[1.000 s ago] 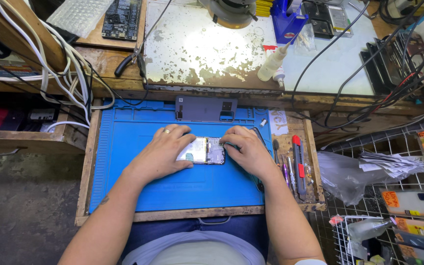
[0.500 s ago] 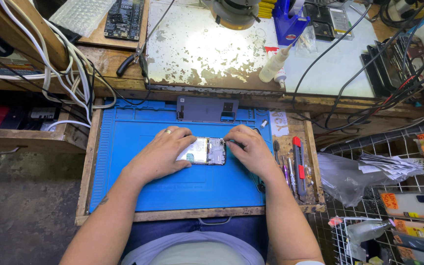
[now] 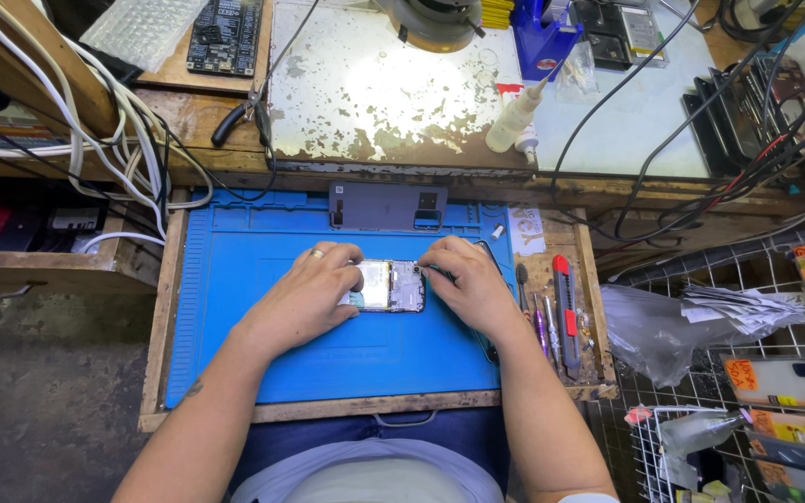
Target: The person removes the back cover, battery, and internal components of a mobile phone by hand and then begins reassembling the device on a blue workbench mat.
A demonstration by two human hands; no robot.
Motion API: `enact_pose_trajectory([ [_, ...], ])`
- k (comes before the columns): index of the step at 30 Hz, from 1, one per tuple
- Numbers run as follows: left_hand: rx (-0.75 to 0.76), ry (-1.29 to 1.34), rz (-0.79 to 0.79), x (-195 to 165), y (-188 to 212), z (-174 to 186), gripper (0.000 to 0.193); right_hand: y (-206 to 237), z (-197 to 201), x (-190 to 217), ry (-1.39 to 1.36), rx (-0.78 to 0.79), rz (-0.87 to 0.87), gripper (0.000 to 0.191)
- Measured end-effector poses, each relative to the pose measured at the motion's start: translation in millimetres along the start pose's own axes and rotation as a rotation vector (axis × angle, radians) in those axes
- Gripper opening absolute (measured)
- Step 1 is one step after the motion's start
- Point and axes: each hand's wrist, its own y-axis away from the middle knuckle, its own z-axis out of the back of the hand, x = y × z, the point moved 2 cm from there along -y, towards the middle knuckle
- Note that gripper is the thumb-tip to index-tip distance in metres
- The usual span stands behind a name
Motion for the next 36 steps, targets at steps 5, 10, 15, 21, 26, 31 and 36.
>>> enact_pose_trajectory([
  [5,0.004,-0.009,0.024,-0.5,-0.5,-3.2,0.023,0.1,-1.4,2.5,0.002,0.018,0.011,0.013],
  [10,0.020,-0.013,0.010,2.8,0.0,-4.4,0.017,-0.8,-3.3,5.3,-0.018,0.010,0.005,0.012],
  [15,-0.082,0.037,-0.074,5.0,0.2,-6.2,0.013,-0.7,-8.4,6.5,-0.009,0.013,0.027,0.012],
  [21,-0.098,-0.126,-0.128,2.6,-5.3,-14.0,0.009,2.4,-7.6,2.5,0.011,0.022,0.049,0.013],
  [26,-0.063,-0.261,-0.169,-2.8,-9.1,-20.6,0.008,3.7,-5.1,0.4,0.004,0.013,0.045,0.012],
  [31,-0.055,-0.338,-0.233,-7.5,-12.6,-22.9,0.008,7.9,-3.0,3.3,-0.016,0.003,0.034,0.012],
  [36,-0.034,-0.290,-0.217,-3.6,-12.2,-21.4,0.011,10.3,-1.2,3.2,-0.015,-0.002,0.054,0.012],
])
